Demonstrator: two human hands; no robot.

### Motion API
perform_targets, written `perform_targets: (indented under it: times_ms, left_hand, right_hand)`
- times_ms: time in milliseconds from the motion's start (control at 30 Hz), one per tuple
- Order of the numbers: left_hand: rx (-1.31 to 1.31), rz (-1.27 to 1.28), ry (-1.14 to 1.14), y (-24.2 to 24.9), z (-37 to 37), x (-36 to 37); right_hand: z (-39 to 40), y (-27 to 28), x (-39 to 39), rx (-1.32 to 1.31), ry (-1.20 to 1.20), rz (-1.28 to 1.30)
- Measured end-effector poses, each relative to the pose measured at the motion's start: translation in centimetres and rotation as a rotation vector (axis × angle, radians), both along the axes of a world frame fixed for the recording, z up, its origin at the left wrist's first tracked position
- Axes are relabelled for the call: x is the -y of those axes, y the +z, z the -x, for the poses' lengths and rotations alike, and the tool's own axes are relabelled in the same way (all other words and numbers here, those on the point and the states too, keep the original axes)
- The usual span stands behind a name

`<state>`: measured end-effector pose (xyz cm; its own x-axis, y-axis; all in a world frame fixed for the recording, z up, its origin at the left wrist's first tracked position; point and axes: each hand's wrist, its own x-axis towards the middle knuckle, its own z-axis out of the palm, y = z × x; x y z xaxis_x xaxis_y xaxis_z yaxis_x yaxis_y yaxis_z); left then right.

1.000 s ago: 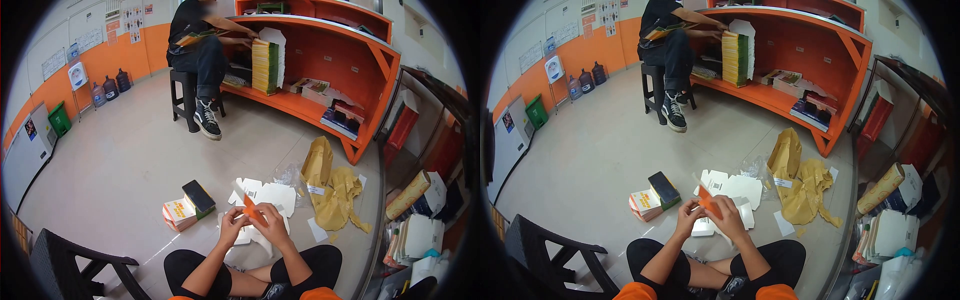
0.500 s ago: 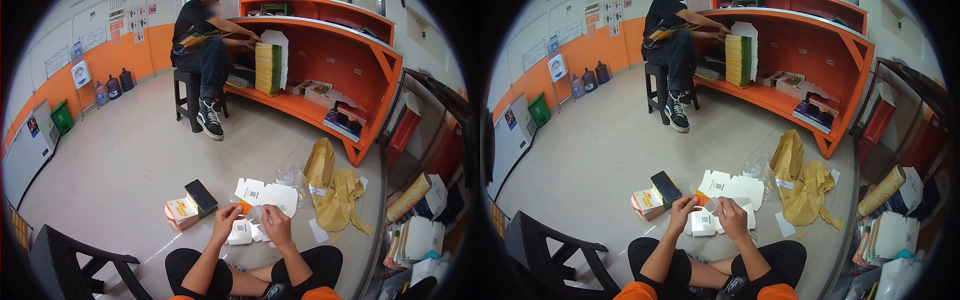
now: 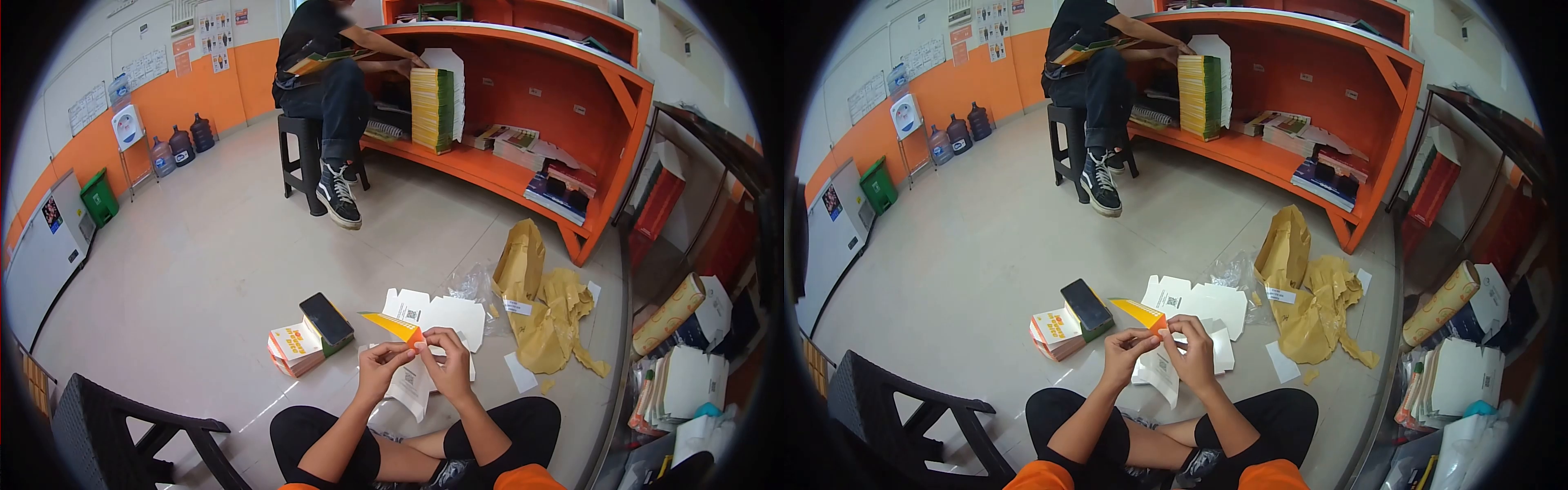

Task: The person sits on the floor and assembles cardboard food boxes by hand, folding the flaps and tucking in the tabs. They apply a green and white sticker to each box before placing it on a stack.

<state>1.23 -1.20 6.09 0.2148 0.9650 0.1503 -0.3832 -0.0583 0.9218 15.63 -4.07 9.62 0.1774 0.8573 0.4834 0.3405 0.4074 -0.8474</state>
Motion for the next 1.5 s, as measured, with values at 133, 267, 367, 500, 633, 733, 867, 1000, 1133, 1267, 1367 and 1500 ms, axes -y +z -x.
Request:
perform_targets:
  times_ms: [133,267,367,500,633,733,867,1000,1133,1267,1367,1500]
  left_hand:
    - [0.026,0.034,-0.022,-0.1,-0.1,0.0]
    - [0.063,0.091,-0.089,0.5,0.3,0.0]
    - [0.007,0.029,-0.064,0.0,0.6,-0.2]
    - [0.01,0.003,-0.05,-0.1,0.4,-0.1]
    - [0.006,-0.023,-0.044,-0.6,0.4,-0.3]
    - [-0.003,-0.027,0.007,0.1,0.1,0.0]
    - [-0.028,-0.055,0.04,0.0,0.1,-0.3]
    - [-0.215,-0.267,0.139,0.1,0.1,0.0]
    - [-0.402,-0.362,0.131,0.4,0.6,0.2]
    - [-0.215,-0.301,0.13,1.5,0.6,0.3]
    - [-0.163,-0.161,0.142,1.0,1.1,-0.3]
    - [-0.504,-0.361,0.199,1.3,2.3,-0.7]
  right_hand:
    - [0.0,0.5,0.2,0.012,-0.012,-0.009]
    - [0.0,1.1,0.5,0.017,0.021,-0.018]
    - [-0.1,0.9,0.5,0.016,0.06,-0.013]
    - [0.2,0.6,0.5,0.03,0.066,-0.013]
    - [0.1,0.7,0.5,0.031,0.112,-0.012]
    - [-0.2,-0.4,0.1,-0.071,0.145,0.044]
    - [-0.3,-1.6,-0.1,-0.213,0.133,0.145]
    - [0.5,-1.1,0.1,-0.106,0.094,0.035]
    - [0.6,0.2,0.6,0.004,0.081,0.031]
    - [0.7,0.0,0.7,0.234,0.171,-0.11]
    - [0.6,0.9,1.2,0.382,0.241,-0.175]
    - [-1.4,-1.8,-0.6,-0.38,0.337,0.089]
